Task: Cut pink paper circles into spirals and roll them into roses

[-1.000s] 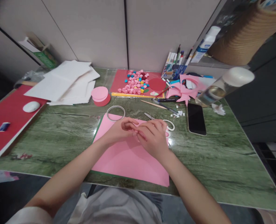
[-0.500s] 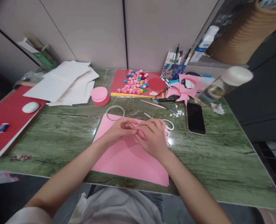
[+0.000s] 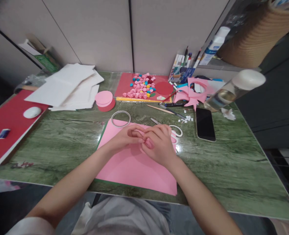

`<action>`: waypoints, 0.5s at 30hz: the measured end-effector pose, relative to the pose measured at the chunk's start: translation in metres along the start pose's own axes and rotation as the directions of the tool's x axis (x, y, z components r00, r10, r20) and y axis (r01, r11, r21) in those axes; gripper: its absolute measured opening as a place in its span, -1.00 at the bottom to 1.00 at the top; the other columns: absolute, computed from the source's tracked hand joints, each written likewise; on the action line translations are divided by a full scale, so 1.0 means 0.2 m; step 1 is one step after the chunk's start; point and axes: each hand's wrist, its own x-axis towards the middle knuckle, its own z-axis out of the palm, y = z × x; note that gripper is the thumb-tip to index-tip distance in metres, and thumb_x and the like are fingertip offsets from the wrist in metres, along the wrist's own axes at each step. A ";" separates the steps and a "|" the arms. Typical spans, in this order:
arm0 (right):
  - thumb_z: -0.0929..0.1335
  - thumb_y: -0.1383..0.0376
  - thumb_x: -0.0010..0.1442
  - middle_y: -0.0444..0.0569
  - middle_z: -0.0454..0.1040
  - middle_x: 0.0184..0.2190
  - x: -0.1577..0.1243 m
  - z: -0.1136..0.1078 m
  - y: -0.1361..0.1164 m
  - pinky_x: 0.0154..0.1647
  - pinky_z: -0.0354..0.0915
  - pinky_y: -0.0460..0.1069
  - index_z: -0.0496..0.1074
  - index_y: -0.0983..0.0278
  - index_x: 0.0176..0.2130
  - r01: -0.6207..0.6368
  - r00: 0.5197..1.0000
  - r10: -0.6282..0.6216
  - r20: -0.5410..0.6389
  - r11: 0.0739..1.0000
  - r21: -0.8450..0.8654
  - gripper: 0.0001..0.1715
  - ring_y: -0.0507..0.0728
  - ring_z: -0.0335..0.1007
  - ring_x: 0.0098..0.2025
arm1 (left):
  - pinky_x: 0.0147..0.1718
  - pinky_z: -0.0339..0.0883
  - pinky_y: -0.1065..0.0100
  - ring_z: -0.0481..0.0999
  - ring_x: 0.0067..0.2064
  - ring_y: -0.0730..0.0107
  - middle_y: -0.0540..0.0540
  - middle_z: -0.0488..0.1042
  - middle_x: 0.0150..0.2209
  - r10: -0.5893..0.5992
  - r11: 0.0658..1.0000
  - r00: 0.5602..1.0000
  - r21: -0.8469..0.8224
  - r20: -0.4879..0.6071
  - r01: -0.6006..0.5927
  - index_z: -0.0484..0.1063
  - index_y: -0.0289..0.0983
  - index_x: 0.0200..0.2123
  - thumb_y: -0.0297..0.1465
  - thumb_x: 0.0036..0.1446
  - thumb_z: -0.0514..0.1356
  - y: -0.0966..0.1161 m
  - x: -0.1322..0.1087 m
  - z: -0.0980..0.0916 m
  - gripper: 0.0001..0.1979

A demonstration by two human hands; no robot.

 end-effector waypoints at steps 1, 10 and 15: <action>0.37 0.33 -0.04 -0.12 0.45 -0.34 0.00 0.00 0.00 -0.13 0.12 0.09 0.34 0.20 -0.46 -0.001 1.000 0.000 0.012 1.000 0.008 -0.93 0.13 0.25 -0.21 | -0.35 0.30 0.41 0.49 -0.36 0.45 -0.08 0.51 -0.40 -0.008 1.000 1.000 -0.004 0.000 0.008 0.38 -0.32 -0.22 -0.48 -0.19 0.33 0.00 0.00 0.00 -0.62; 0.38 0.26 0.00 -0.10 0.46 -0.30 0.01 -0.02 0.01 -0.13 0.12 0.11 0.41 0.18 -0.36 -0.043 0.998 0.042 0.042 0.998 0.036 -0.89 0.15 0.26 -0.18 | -0.31 0.29 0.35 0.49 -0.40 0.42 -0.05 0.52 -0.44 -0.012 0.999 0.997 -0.041 -0.070 0.010 0.40 -0.32 -0.23 -0.45 -0.20 0.33 0.01 0.00 0.00 -0.63; 0.41 0.23 -0.01 -0.11 0.45 -0.33 0.01 -0.02 0.01 -0.15 0.16 0.10 0.46 0.15 -0.37 -0.095 0.995 0.092 0.030 0.987 0.127 -0.89 0.14 0.27 -0.20 | -0.30 0.27 0.35 0.49 -0.39 0.42 -0.05 0.51 -0.43 -0.029 0.996 0.998 -0.087 -0.064 0.024 0.41 -0.32 -0.25 -0.46 -0.20 0.32 0.01 0.00 -0.01 -0.65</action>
